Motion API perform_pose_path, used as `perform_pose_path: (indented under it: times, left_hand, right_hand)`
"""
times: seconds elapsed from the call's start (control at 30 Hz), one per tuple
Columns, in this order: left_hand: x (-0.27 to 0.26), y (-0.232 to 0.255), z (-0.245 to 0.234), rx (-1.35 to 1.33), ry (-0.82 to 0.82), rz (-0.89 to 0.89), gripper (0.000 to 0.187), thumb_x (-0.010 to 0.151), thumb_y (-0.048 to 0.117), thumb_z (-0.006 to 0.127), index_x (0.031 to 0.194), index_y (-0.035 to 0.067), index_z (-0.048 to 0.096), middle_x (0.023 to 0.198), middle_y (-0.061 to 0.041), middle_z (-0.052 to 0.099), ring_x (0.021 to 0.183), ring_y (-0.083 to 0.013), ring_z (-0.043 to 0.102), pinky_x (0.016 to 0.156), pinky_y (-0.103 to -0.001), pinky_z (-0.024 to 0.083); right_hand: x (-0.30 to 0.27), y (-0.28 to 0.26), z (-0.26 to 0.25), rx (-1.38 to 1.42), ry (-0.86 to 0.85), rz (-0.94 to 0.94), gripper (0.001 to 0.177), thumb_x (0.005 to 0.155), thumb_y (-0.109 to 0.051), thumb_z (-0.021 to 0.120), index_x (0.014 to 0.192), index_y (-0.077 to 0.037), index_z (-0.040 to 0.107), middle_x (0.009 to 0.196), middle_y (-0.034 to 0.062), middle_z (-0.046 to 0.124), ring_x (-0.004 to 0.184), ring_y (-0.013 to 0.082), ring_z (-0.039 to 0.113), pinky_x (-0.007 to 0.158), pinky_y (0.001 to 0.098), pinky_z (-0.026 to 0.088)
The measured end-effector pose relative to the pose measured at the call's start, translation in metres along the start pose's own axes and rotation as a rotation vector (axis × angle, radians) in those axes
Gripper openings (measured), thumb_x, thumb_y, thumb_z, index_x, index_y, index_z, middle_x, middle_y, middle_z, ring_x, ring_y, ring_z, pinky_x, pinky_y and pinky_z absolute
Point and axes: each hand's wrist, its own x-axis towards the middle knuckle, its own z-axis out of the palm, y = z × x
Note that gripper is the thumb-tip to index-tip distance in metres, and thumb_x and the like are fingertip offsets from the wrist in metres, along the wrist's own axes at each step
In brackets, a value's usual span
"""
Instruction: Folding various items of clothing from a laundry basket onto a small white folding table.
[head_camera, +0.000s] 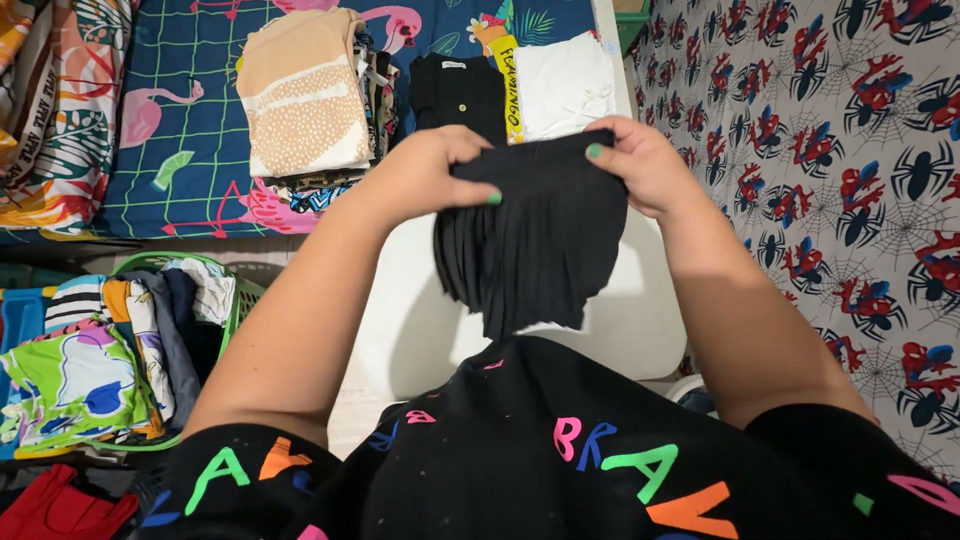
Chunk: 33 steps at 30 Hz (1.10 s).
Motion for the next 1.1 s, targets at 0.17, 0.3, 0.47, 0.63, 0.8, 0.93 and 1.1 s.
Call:
perform_pose_path:
  times: [0.17,0.3,0.47,0.63,0.8,0.93,1.1]
  left_hand:
    - [0.011,0.011,0.011,-0.251,0.211,-0.636,0.037,0.078,0.026,0.09,0.087,0.005,0.061,0.084,-0.003,0.066,0.079,-0.013,0.061,0.074,-0.029,0.051]
    - [-0.002,-0.006,0.028,-0.362,0.367,-0.526,0.036,0.08,0.017,0.091,0.09,0.006,0.059,0.093,-0.003,0.066,0.087,-0.0121,0.06,0.08,-0.027,0.052]
    - [-0.013,0.011,0.019,-0.667,0.111,-0.301,0.08,0.065,0.008,0.086,0.135,0.008,0.048,0.126,0.002,0.062,0.114,-0.0066,0.058,0.099,-0.024,0.044]
    - [-0.024,-0.04,0.069,-0.676,0.049,-0.609,0.037,0.084,0.007,0.082,0.12,0.001,0.072,0.109,-0.003,0.077,0.098,-0.0092,0.068,0.094,-0.027,0.055]
    - [-0.015,-0.058,0.08,-0.746,0.12,-0.609,0.04,0.083,0.004,0.079,0.122,0.0,0.069,0.111,0.0,0.076,0.101,-0.0093,0.067,0.094,-0.027,0.054]
    - [-0.004,-0.069,0.069,-0.558,0.152,-0.569,0.055,0.082,0.001,0.08,0.131,0.006,0.055,0.111,-0.003,0.07,0.105,-0.0103,0.063,0.095,-0.025,0.05]
    - [0.012,-0.054,0.046,-0.437,0.295,-0.504,0.038,0.088,-0.004,0.075,0.12,0.005,0.056,0.109,-0.008,0.068,0.106,-0.0139,0.062,0.098,-0.029,0.052]
  right_hand:
    - [0.002,-0.005,0.024,0.02,0.135,-0.174,0.029,0.104,0.0,0.068,0.132,0.003,0.061,0.123,0.0104,0.07,0.108,0.0175,0.068,0.101,0.0325,0.057]
    - [-0.009,-0.023,0.048,-0.248,0.018,-0.099,0.07,0.076,0.007,0.078,0.141,-0.006,0.056,0.125,0.0046,0.069,0.112,0.012,0.066,0.101,0.028,0.053]
    - [-0.003,-0.002,0.029,-0.269,0.102,-0.051,0.049,0.078,0.006,0.082,0.125,0.008,0.067,0.117,0.0101,0.073,0.104,0.0175,0.068,0.098,0.033,0.056]
    - [-0.008,-0.023,0.047,-0.086,0.076,0.042,0.059,0.073,0.003,0.08,0.13,0.001,0.064,0.121,0.0082,0.073,0.108,0.0172,0.07,0.099,0.0316,0.055]
    - [0.005,-0.001,0.012,-0.552,-0.032,0.183,0.064,0.066,0.004,0.082,0.128,0.001,0.066,0.121,0.0085,0.072,0.109,0.0152,0.066,0.097,0.0312,0.052]
    - [0.024,0.029,-0.011,-0.674,0.155,0.191,0.051,0.074,0.001,0.081,0.124,0.004,0.072,0.116,0.0109,0.075,0.104,0.0173,0.068,0.096,0.0321,0.053]
    - [0.026,0.01,0.012,-0.314,0.271,-0.118,0.049,0.079,-0.001,0.078,0.126,-0.003,0.065,0.121,0.0051,0.072,0.11,0.0131,0.067,0.101,0.0285,0.051]
